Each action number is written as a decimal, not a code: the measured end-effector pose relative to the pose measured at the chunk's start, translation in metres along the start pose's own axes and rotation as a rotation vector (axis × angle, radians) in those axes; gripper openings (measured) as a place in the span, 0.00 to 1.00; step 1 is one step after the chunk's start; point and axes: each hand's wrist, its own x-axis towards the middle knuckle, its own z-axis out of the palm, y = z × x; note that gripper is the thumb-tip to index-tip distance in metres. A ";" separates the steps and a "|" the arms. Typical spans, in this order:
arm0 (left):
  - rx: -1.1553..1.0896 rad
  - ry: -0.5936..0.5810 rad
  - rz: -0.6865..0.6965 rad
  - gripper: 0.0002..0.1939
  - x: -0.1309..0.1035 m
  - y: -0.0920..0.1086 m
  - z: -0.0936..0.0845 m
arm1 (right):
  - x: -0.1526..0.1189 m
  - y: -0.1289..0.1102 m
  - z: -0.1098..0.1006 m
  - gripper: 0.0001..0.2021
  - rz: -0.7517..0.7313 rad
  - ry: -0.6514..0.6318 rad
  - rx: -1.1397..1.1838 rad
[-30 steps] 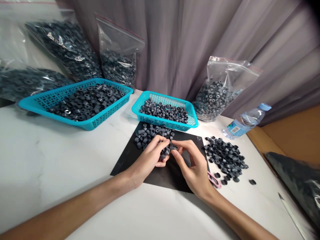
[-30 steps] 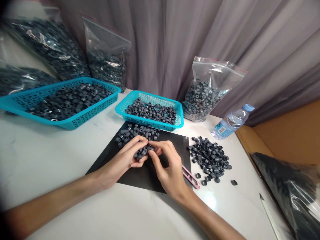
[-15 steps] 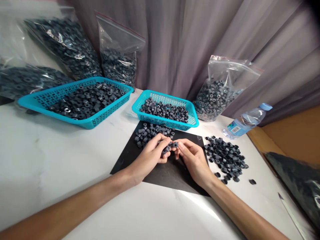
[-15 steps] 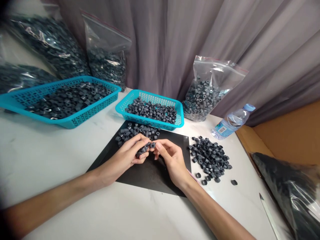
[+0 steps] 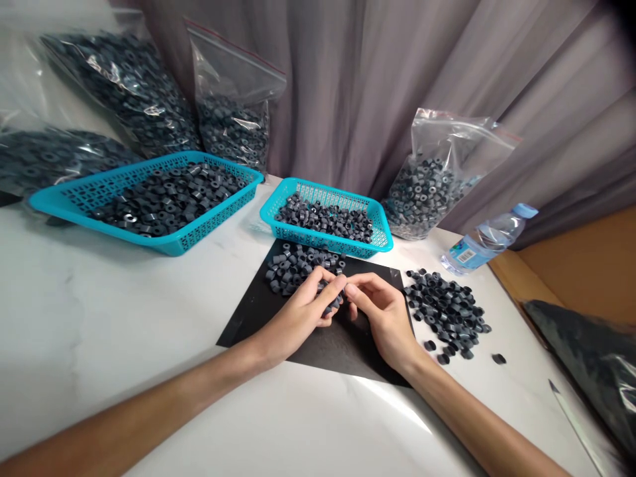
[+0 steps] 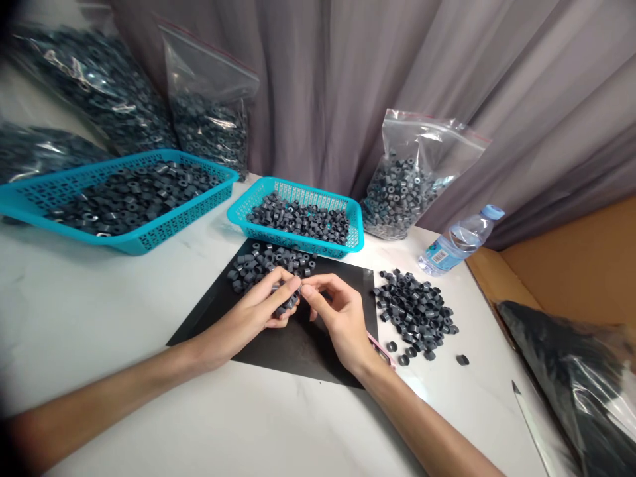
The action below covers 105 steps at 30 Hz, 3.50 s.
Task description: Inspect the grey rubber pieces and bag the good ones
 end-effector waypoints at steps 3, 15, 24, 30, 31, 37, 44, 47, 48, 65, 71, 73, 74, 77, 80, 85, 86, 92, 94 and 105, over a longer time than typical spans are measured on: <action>-0.036 -0.021 -0.012 0.14 0.000 0.001 -0.001 | -0.001 -0.002 0.001 0.09 -0.016 0.021 -0.044; -0.428 -0.020 -0.073 0.06 0.003 0.011 -0.001 | -0.011 -0.009 0.008 0.07 -0.276 0.200 -0.288; -0.493 -0.052 -0.046 0.06 0.002 0.005 -0.003 | -0.017 -0.009 0.010 0.11 -0.322 0.176 -0.445; -0.590 -0.033 -0.108 0.07 0.002 0.006 -0.002 | -0.017 -0.012 0.010 0.11 -0.425 0.139 -0.597; -0.589 -0.023 -0.115 0.08 0.003 0.007 -0.001 | -0.018 -0.012 0.010 0.12 -0.445 0.139 -0.619; -0.508 0.044 -0.110 0.10 0.000 0.006 0.003 | -0.018 -0.008 0.011 0.15 -0.522 0.127 -0.761; -0.384 0.083 -0.140 0.13 0.000 0.000 0.005 | -0.017 -0.010 0.013 0.13 -0.449 0.127 -0.793; -0.355 0.056 -0.146 0.13 0.002 0.000 0.002 | -0.014 -0.012 0.011 0.14 -0.371 0.123 -0.711; -0.356 0.057 -0.152 0.13 0.003 0.002 0.000 | -0.012 -0.012 0.010 0.13 -0.350 0.129 -0.682; -0.498 0.105 -0.142 0.21 0.011 0.033 -0.024 | 0.000 0.017 0.004 0.20 -0.307 -0.038 -1.058; -0.306 0.089 -0.149 0.24 0.007 0.032 -0.018 | 0.001 0.017 0.006 0.19 -0.315 -0.049 -1.100; -0.253 0.096 -0.145 0.24 0.006 0.032 -0.017 | 0.001 0.016 0.008 0.19 -0.326 -0.041 -1.102; -0.235 0.096 -0.145 0.24 0.006 0.031 -0.016 | 0.001 0.015 0.008 0.18 -0.333 -0.037 -1.100; -0.197 0.098 -0.143 0.24 0.005 0.029 -0.017 | 0.002 0.014 0.010 0.17 -0.349 -0.032 -1.071; -0.178 0.106 -0.137 0.24 0.006 0.027 -0.019 | 0.001 0.013 0.011 0.15 -0.360 -0.022 -0.984; -0.145 0.104 -0.093 0.25 0.007 0.024 -0.023 | 0.000 0.010 0.011 0.09 -0.329 0.056 -0.822; -0.141 0.105 -0.087 0.25 0.007 0.023 -0.023 | 0.000 0.009 0.011 0.07 -0.318 0.069 -0.797; -0.099 0.117 -0.064 0.23 0.008 0.018 -0.024 | -0.003 0.000 0.010 0.02 -0.310 0.149 -0.603; -0.075 0.122 -0.044 0.22 0.009 0.017 -0.023 | -0.005 -0.002 0.010 0.03 -0.304 0.151 -0.495; 0.010 0.025 -0.060 0.20 0.005 0.005 -0.010 | -0.012 -0.005 0.009 0.11 -0.272 0.097 -0.291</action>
